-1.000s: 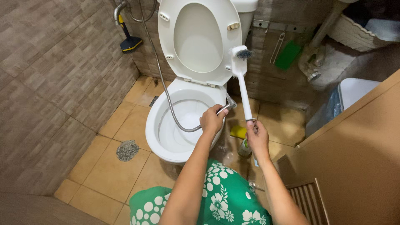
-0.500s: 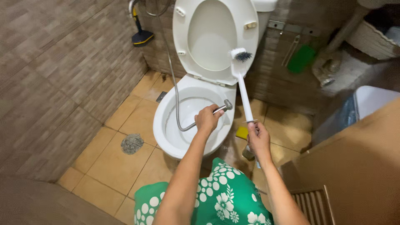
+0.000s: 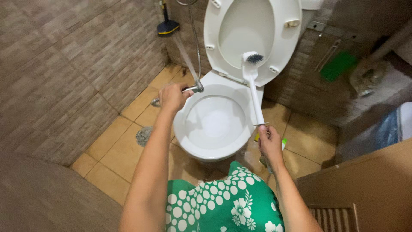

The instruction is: The person scrubs the toilet bowl and seat with a toilet brush while rinsing with a handheld bidet sprayer. They then rinse the brush and the floor area around the toilet, and finally rinse their hands.

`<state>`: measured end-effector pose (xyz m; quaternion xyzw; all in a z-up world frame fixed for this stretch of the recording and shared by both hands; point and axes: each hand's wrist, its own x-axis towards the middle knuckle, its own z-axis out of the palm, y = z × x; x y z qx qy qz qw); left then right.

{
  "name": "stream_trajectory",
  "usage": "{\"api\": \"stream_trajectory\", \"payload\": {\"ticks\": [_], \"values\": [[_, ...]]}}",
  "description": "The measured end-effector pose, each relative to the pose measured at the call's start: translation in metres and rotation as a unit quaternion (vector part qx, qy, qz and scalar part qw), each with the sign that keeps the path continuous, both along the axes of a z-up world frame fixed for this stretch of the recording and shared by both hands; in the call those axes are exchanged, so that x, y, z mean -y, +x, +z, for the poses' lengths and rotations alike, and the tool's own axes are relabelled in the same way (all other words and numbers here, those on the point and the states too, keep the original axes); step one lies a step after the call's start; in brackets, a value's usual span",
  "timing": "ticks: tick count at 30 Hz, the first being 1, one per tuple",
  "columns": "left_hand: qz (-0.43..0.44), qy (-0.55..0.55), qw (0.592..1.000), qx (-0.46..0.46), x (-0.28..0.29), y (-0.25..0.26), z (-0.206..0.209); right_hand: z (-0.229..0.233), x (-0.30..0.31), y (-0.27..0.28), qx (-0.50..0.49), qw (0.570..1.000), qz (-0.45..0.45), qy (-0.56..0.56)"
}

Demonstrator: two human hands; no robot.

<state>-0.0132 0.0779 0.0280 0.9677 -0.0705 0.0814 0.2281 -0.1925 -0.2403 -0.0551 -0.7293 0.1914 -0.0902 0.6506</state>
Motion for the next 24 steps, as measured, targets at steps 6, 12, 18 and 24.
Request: {"api": "stream_trajectory", "payload": {"ticks": [6, 12, 18, 24], "values": [[-0.141, 0.026, 0.985, -0.101, 0.000, 0.005, -0.014, 0.000, -0.021, 0.005, -0.009, 0.999, 0.030, -0.013], [-0.126, -0.017, 0.989, -0.070, 0.037, 0.003, -0.045, -0.025, -0.007, 0.018, -0.011, 0.999, 0.026, -0.027], [-0.114, -0.043, 0.989, -0.082, 0.044, 0.011, -0.041, -0.027, -0.003, 0.020, -0.022, 0.999, 0.012, -0.031], [-0.084, -0.059, 0.990, -0.095, 0.034, 0.017, -0.035, -0.015, -0.012, 0.018, -0.049, 0.999, 0.012, -0.009]]}}
